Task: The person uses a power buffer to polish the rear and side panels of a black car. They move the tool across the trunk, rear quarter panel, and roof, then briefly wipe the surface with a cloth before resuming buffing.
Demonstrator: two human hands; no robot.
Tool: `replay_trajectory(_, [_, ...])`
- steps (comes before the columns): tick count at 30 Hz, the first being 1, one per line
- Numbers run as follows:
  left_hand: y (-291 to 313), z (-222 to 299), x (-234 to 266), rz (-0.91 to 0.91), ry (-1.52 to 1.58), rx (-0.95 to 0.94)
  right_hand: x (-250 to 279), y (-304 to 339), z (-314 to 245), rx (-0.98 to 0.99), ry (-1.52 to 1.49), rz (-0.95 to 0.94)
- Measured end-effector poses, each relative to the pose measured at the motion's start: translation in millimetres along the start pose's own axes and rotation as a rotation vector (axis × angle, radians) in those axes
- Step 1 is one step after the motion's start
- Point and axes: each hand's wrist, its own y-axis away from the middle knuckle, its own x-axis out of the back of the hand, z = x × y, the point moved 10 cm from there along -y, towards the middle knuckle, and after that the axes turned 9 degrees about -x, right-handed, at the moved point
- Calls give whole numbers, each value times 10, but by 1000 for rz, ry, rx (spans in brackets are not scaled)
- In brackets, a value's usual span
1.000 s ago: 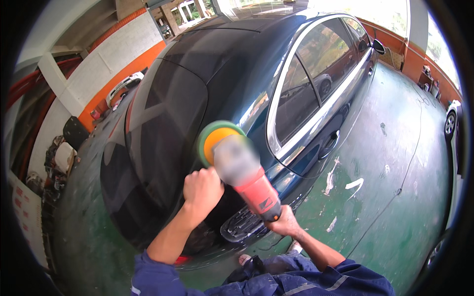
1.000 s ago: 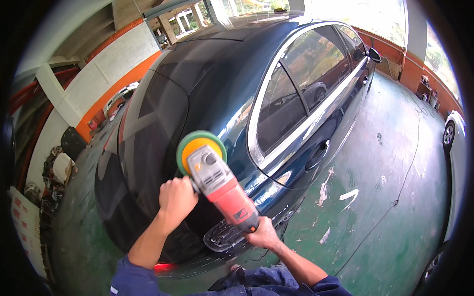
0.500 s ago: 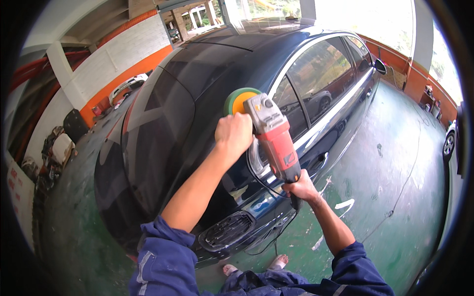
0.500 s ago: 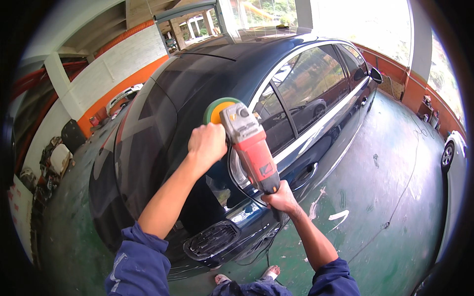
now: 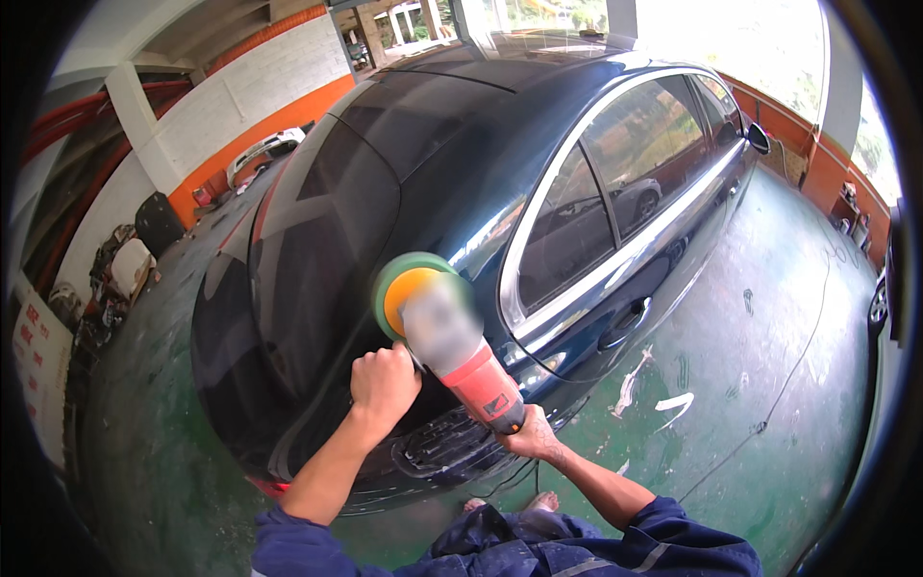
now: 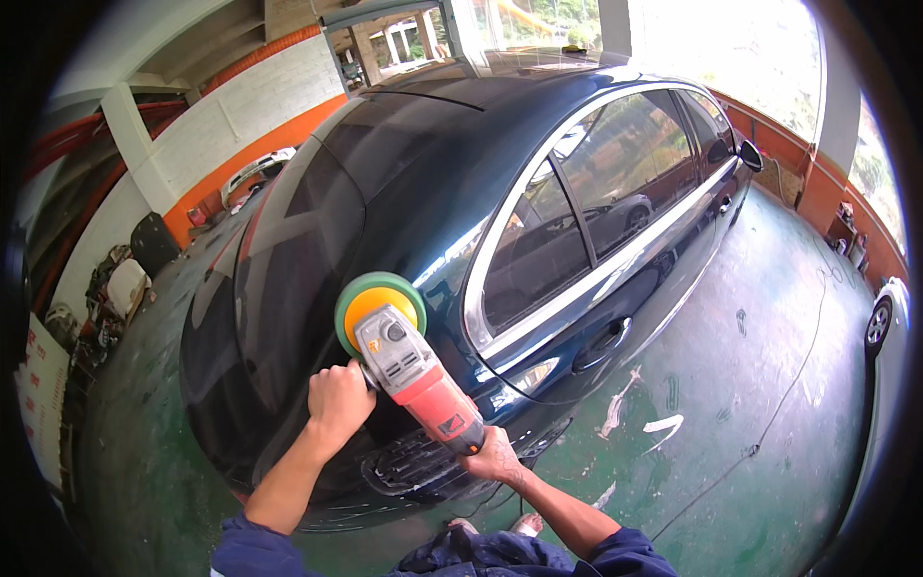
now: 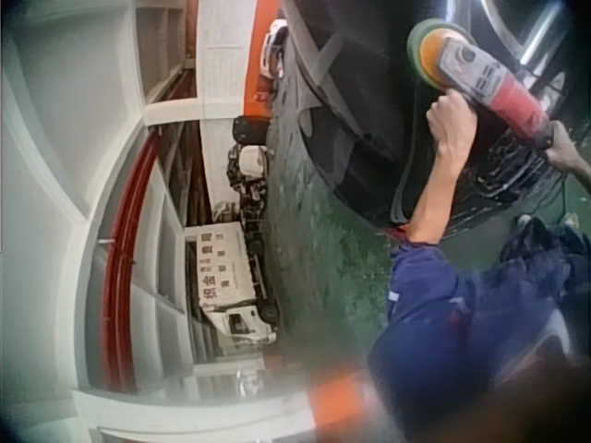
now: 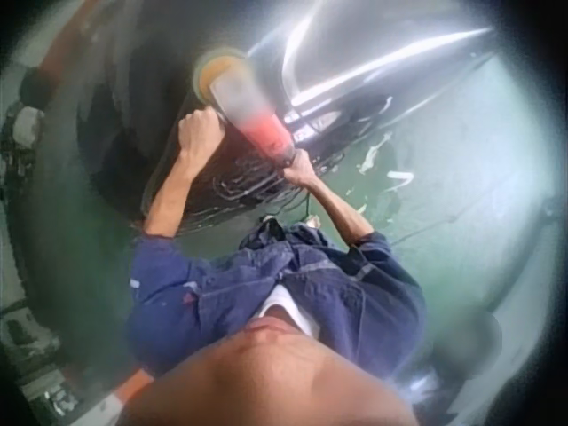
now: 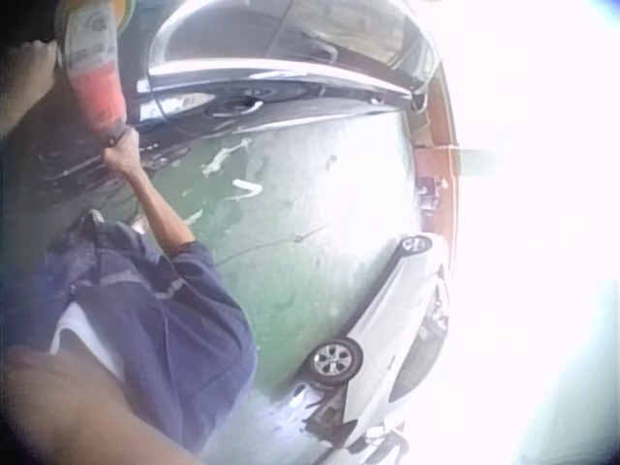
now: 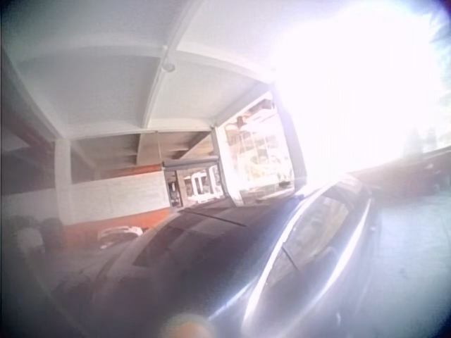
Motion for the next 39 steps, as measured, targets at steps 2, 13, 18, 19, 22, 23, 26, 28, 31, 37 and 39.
replay_trajectory(2, [-106, -64, 89, 17, 32, -21, 76, -15, -169, -12, 33, 19])
replay_trajectory(13, [-1486, -11, 799, 62, 150, -59, 1244, -110, -1425, -68, 167, 80])
replay_trajectory(18, [-1364, -561, 896, 61, 153, 62, 844, 116, -2044, -18, 133, -123])
replay_trajectory(19, [-1320, -701, 868, 66, 148, 81, 766, 176, -2161, 85, 126, -130])
replay_trajectory(22, [-1283, -1036, 807, 110, 147, 99, 519, 322, -2237, 85, -102, -265])
replay_trajectory(23, [-1294, -1104, 805, 119, 166, 93, 453, 292, -2222, 87, -139, -307])
replay_trajectory(26, [-1416, -1209, 843, 125, 145, 122, 549, 163, -2371, 77, -73, -298])
replay_trajectory(28, [-1698, -1169, 833, 140, 160, 71, 740, 36, -2478, 123, -112, -279])
replay_trajectory(31, [-2202, -1160, 859, 153, 165, 25, 1084, -164, -2679, 152, -163, -283])
replay_trajectory(37, [-2848, -635, 1195, 56, 225, 95, 1880, -408, -2921, 140, -200, -341])
replay_trajectory(39, [-3023, -441, 1269, 46, 258, 105, 2137, -457, -2959, 133, -187, -335])
